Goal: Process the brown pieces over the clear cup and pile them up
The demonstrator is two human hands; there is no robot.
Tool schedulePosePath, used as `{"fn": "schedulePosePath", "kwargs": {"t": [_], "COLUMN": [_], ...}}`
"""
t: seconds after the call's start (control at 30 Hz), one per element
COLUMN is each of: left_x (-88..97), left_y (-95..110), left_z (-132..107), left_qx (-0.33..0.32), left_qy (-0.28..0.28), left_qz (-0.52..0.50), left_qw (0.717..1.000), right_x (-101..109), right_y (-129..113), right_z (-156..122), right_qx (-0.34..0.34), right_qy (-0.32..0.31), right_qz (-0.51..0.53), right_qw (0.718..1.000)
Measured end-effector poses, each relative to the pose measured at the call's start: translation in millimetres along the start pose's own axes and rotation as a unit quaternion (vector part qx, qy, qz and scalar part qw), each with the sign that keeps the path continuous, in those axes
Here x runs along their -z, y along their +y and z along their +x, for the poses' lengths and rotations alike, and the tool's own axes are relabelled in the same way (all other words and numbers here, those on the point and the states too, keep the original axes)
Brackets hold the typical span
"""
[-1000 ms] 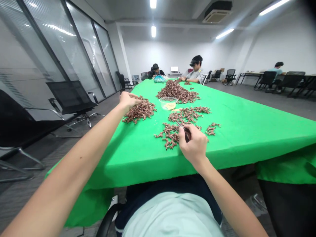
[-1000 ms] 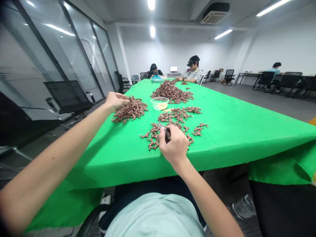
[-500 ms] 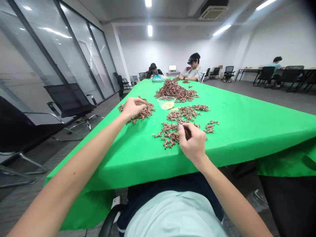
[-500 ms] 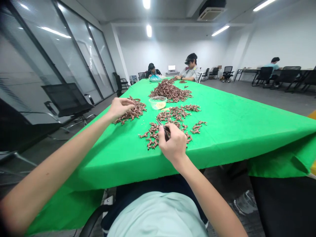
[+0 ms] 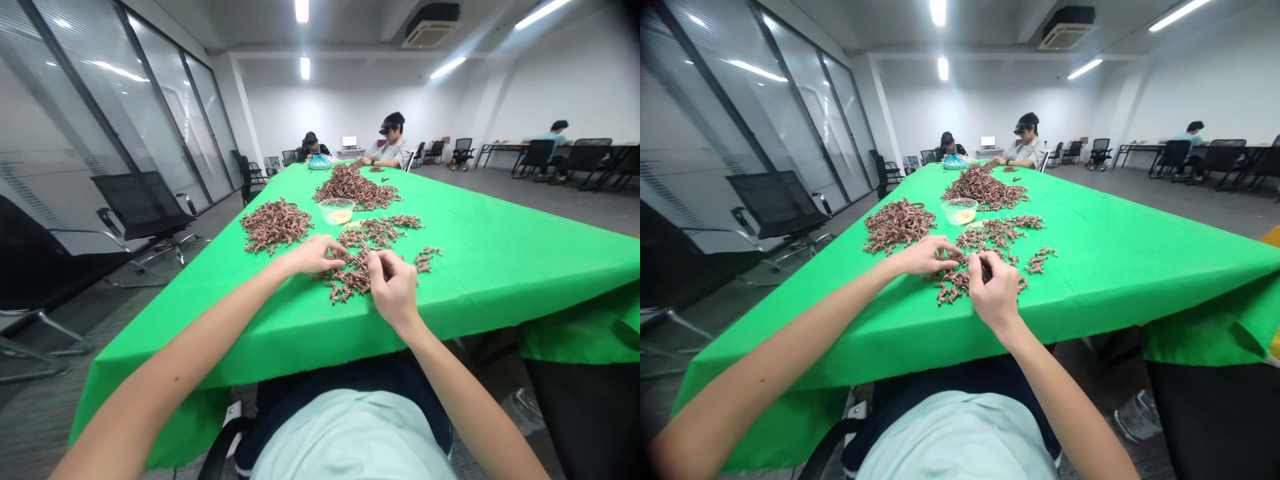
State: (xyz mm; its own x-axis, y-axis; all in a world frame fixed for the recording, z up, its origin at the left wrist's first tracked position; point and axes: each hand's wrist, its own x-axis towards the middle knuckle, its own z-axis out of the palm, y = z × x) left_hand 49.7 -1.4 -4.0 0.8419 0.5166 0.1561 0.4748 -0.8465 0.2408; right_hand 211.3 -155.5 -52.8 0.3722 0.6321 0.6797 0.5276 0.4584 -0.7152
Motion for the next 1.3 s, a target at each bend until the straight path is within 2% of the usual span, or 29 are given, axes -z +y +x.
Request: {"fn": "schedulePosePath", "kwargs": {"t": [0.17, 0.37, 0.6, 1.0, 1.1, 1.3], "left_x": [-6.8, -8.4, -10.6, -17.6, -16.7, -6.2], "left_y": [-10.9, -11.2, -10.6, -7.2, -5.5, 3.6], "left_z": [-2.3, -2.2, -2.0, 0.8, 1.1, -2.8], "left_qx": [0.019, 0.028, 0.069, 0.072, 0.061, -0.010], "left_qy": [0.038, 0.097, 0.184, 0.226, 0.247, 0.275], "left_qz": [-0.057, -0.075, -0.103, -0.231, -0.253, -0.291], "left_qw": [0.997, 0.992, 0.975, 0.944, 0.933, 0.916], "right_x": [-1.1, -1.2, -1.8, -1.3, -1.8, 1.5], "right_y": [0.3, -0.9, 1.6, 0.2, 1.4, 2.7], "right_z": [0.0, 0.6, -0.5, 0.1, -0.9, 2.6], "right_qx": [0.007, 0.012, 0.020, 0.019, 0.017, 0.017], "right_qy": [0.003, -0.002, -0.011, -0.019, -0.022, -0.014], "right_qz": [-0.007, -0.019, -0.028, -0.016, -0.017, -0.038], "right_qw": [1.000, 1.000, 0.999, 1.000, 0.999, 0.999]}}
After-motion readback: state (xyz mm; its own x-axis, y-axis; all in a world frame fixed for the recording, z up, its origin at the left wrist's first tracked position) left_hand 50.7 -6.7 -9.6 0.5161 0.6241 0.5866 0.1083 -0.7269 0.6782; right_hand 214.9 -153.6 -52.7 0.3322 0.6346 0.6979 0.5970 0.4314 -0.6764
